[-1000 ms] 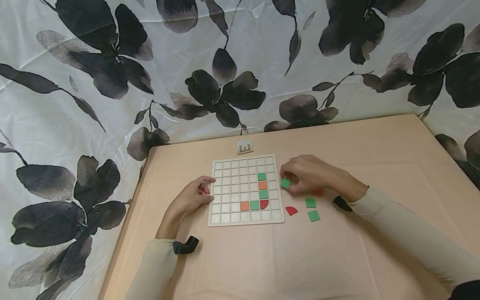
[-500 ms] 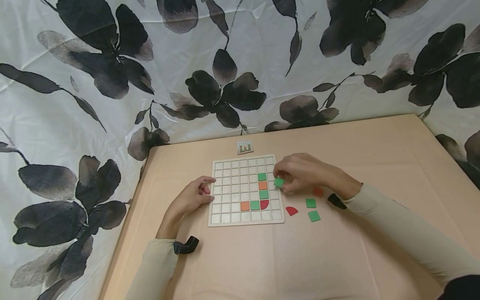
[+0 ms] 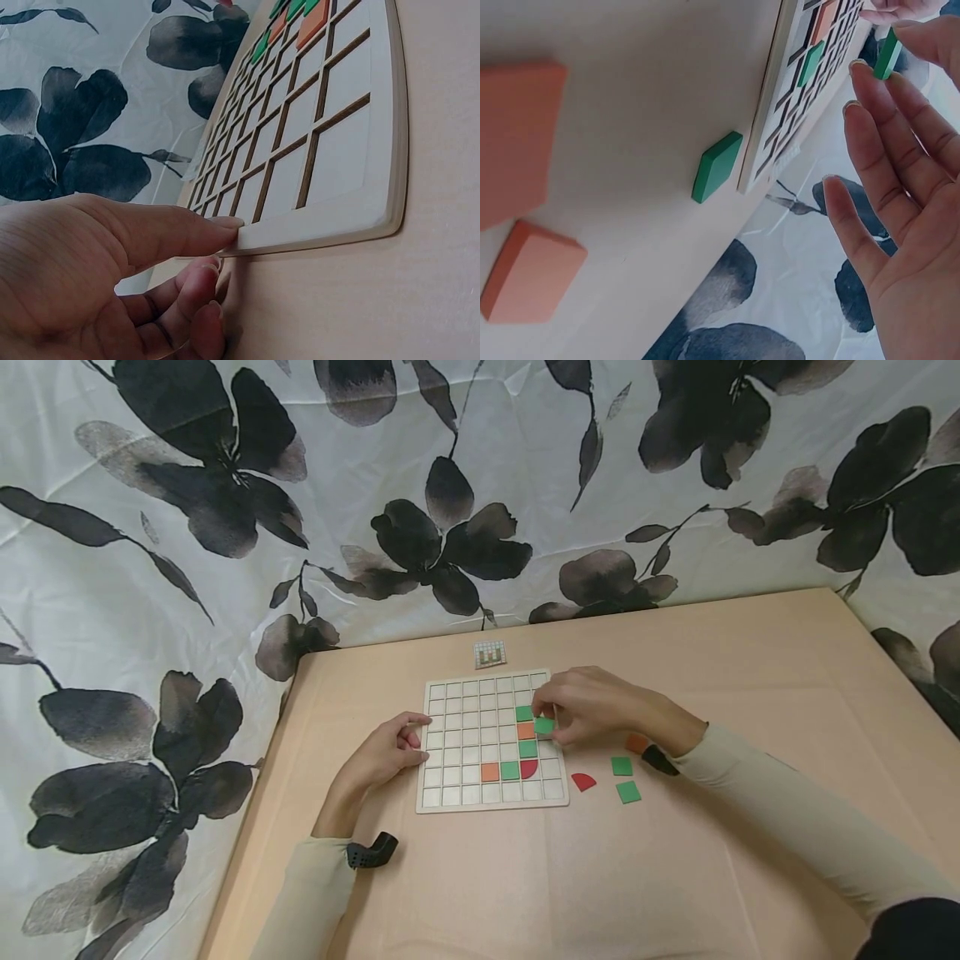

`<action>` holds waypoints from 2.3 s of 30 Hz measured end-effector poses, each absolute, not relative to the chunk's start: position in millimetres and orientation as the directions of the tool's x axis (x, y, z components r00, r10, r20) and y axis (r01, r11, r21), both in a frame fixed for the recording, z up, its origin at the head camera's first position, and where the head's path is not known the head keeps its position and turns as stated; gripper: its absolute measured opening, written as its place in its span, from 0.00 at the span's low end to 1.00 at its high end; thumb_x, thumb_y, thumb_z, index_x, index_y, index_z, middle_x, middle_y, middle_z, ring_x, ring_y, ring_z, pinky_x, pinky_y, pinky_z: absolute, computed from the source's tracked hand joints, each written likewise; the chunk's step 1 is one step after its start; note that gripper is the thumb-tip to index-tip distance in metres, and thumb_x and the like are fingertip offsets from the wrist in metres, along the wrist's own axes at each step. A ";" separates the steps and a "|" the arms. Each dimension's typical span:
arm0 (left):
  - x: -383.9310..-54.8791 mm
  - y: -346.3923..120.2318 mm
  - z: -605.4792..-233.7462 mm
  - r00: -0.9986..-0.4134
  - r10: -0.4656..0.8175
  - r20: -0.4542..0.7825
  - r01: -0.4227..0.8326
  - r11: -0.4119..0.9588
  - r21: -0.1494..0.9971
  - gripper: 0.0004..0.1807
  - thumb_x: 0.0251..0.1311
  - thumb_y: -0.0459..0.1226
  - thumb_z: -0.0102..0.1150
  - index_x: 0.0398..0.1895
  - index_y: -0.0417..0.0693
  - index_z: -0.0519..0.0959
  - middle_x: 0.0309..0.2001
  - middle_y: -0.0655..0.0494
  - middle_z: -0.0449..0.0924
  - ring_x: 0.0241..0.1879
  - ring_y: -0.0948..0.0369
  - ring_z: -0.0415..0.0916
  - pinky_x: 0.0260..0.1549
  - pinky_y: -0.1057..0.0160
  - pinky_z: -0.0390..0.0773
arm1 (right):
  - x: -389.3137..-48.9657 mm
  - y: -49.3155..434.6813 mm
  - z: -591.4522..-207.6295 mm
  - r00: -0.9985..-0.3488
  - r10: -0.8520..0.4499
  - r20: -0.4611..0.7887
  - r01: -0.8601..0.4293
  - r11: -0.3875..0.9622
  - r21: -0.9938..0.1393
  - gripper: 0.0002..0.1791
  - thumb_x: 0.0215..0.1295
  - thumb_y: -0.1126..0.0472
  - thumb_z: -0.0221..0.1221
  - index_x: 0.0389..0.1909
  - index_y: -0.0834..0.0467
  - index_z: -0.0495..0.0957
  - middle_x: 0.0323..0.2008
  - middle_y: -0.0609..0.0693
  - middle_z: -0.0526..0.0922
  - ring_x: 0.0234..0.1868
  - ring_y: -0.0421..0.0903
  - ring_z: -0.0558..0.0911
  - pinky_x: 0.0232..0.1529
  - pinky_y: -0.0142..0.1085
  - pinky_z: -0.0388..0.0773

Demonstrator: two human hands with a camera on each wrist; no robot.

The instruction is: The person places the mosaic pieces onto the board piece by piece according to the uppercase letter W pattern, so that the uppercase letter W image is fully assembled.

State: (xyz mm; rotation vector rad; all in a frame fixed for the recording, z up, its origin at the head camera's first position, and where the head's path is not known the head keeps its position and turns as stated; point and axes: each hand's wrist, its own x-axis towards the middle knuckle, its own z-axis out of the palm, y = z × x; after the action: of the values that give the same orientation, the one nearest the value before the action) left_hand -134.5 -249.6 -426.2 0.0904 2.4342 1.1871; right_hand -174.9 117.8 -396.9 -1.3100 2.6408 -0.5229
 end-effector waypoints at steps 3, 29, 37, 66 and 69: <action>-134.9 -249.7 -426.4 -0.908 0.236 -0.347 -0.127 0.634 0.763 0.32 0.58 0.25 0.68 0.66 0.45 0.72 0.38 0.47 0.72 0.33 0.56 0.68 0.27 0.67 0.69 | -175.4 114.7 -396.3 -0.595 -0.803 0.030 -0.751 0.542 -0.378 0.12 0.56 0.50 0.70 0.41 0.46 0.83 0.30 0.41 0.81 0.32 0.37 0.73 0.37 0.35 0.71; -136.0 -250.0 -428.2 -0.907 0.244 -0.344 -0.128 0.617 0.777 0.32 0.57 0.24 0.67 0.66 0.44 0.72 0.37 0.48 0.70 0.32 0.57 0.66 0.26 0.67 0.67 | -180.4 81.7 -403.6 -0.507 -0.860 0.056 -0.805 0.450 -0.386 0.11 0.55 0.54 0.66 0.40 0.47 0.82 0.29 0.45 0.80 0.32 0.38 0.72 0.35 0.34 0.69; -135.7 -250.2 -428.5 -0.909 0.241 -0.340 -0.119 0.634 0.764 0.31 0.57 0.25 0.67 0.66 0.44 0.72 0.37 0.48 0.71 0.32 0.57 0.66 0.26 0.67 0.68 | -179.1 71.4 -403.1 -0.500 -0.865 0.028 -0.804 0.452 -0.386 0.12 0.56 0.51 0.68 0.41 0.48 0.83 0.29 0.43 0.79 0.31 0.38 0.72 0.35 0.35 0.69; -133.9 -249.6 -427.8 -0.909 0.244 -0.339 -0.117 0.629 0.768 0.31 0.58 0.25 0.68 0.66 0.44 0.73 0.37 0.47 0.71 0.32 0.56 0.67 0.27 0.67 0.68 | -176.9 41.9 -414.4 -0.442 -0.897 -0.007 -0.860 0.426 -0.279 0.10 0.54 0.52 0.66 0.38 0.48 0.82 0.25 0.37 0.74 0.30 0.37 0.73 0.32 0.33 0.70; -134.1 -249.8 -428.3 -0.909 0.244 -0.337 -0.116 0.629 0.769 0.31 0.58 0.25 0.68 0.66 0.44 0.73 0.37 0.48 0.71 0.32 0.57 0.67 0.27 0.67 0.68 | -176.1 39.2 -415.9 -0.438 -0.899 -0.001 -0.866 0.423 -0.267 0.11 0.54 0.52 0.66 0.38 0.48 0.82 0.26 0.37 0.74 0.30 0.37 0.73 0.32 0.33 0.70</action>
State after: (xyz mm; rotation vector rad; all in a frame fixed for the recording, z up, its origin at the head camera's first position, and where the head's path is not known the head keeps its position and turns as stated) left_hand -134.1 -249.8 -428.3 0.1012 2.4403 1.1933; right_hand -176.1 39.2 -415.9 -1.5782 2.5261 -0.3432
